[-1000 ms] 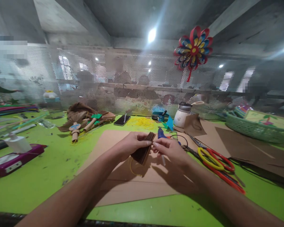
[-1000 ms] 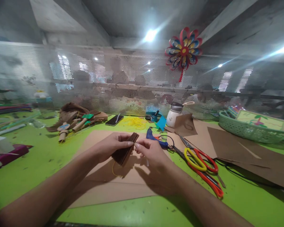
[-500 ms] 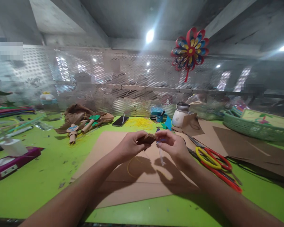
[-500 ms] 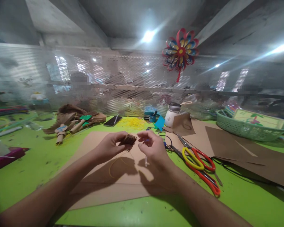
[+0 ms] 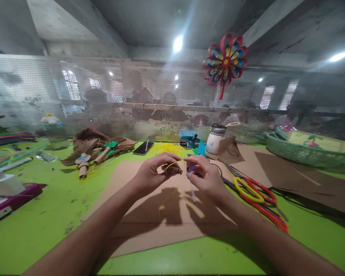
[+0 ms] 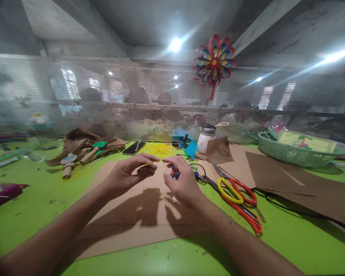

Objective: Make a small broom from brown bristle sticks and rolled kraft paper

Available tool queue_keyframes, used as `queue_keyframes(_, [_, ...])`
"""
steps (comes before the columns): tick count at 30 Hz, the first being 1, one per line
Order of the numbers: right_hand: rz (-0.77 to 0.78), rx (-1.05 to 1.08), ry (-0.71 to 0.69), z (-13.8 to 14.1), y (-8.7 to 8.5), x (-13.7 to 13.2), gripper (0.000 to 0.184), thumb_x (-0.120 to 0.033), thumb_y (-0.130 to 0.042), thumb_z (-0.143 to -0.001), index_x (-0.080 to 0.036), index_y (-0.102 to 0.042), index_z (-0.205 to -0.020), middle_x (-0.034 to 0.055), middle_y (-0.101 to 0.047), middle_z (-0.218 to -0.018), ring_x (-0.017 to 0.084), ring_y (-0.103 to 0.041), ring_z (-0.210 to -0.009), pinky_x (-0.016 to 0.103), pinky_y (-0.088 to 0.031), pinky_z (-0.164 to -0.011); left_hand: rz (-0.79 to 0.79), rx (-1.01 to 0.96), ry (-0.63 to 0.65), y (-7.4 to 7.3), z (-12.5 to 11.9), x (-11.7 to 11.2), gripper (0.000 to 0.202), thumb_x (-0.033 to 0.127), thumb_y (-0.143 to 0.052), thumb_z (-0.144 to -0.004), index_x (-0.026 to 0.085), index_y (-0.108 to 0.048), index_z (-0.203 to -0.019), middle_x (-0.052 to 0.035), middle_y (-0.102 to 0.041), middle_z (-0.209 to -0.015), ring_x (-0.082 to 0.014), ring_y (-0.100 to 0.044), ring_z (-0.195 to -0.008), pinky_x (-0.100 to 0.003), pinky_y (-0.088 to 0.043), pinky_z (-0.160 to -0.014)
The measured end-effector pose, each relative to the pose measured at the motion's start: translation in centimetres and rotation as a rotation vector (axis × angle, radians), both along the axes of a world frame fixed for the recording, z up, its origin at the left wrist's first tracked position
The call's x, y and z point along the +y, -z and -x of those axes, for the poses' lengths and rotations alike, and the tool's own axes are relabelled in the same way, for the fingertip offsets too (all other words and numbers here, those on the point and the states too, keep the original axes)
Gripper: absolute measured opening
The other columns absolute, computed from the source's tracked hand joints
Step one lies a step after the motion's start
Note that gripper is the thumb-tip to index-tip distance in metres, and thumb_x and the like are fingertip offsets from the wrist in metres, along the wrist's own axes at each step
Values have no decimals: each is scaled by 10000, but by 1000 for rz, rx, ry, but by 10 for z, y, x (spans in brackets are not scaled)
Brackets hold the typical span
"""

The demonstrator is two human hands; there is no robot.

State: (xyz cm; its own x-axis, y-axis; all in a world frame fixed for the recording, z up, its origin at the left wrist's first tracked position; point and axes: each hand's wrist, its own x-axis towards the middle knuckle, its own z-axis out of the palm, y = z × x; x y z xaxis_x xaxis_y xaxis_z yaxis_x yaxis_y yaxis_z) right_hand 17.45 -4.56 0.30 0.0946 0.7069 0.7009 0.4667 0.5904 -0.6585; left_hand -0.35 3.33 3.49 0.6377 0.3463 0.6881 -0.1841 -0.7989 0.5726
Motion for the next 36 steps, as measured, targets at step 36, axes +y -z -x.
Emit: queue_keyframes(36, [297,-367,-449,24,-40,-60,208,-214,-609,-833,-267,-713,-1006,10,-691,-752,170,-625,-686,316,-488,-676,-738,-27,-444,11,4,18,161,106,-498,-869,170,-614,-961,-80,-657,-929,-177,-596,-884,-341,-514,-771])
